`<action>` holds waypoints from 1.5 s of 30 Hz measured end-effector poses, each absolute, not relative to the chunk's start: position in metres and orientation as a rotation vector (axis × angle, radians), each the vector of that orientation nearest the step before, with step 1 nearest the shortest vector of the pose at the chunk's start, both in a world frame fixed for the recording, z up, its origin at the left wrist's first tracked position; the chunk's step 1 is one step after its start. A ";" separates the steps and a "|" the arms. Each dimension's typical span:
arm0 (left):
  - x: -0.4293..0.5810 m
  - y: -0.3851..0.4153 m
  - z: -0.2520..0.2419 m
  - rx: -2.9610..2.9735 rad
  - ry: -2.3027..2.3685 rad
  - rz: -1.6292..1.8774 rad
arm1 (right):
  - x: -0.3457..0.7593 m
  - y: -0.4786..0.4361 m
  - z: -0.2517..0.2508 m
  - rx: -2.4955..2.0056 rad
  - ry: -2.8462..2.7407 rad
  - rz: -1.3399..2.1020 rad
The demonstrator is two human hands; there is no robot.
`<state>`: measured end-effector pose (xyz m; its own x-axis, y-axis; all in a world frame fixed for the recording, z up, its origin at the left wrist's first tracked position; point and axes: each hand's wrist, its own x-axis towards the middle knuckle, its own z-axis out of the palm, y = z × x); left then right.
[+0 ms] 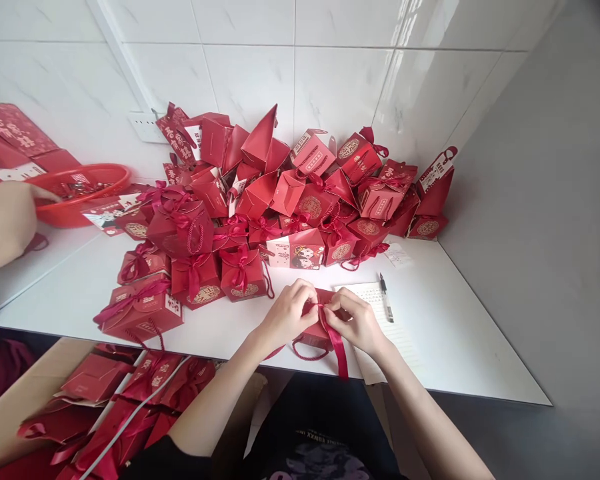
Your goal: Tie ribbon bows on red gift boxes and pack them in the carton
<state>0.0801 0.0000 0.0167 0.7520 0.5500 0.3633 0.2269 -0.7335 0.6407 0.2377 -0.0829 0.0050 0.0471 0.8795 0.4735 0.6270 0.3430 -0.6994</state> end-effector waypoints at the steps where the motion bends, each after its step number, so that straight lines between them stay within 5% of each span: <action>1: 0.080 -0.001 0.017 2.369 0.582 0.746 | 0.236 -0.084 0.005 -1.380 -1.667 0.319; 29: 0.086 -0.017 0.007 2.074 0.818 0.881 | 0.242 -0.078 0.025 -1.415 -1.726 0.879; 36: 0.078 -0.013 0.005 1.849 0.753 0.764 | 0.242 -0.071 0.022 -1.412 -1.605 0.862; 45: 0.063 0.004 0.013 1.529 0.369 0.554 | 0.223 -0.078 0.003 -1.596 -1.413 0.442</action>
<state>0.0625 0.0035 0.0131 0.8250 0.5536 0.1136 -0.1082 -0.0426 0.9932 0.2231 -0.0784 0.0029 0.2740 0.9138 0.2999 0.5802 0.0917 -0.8093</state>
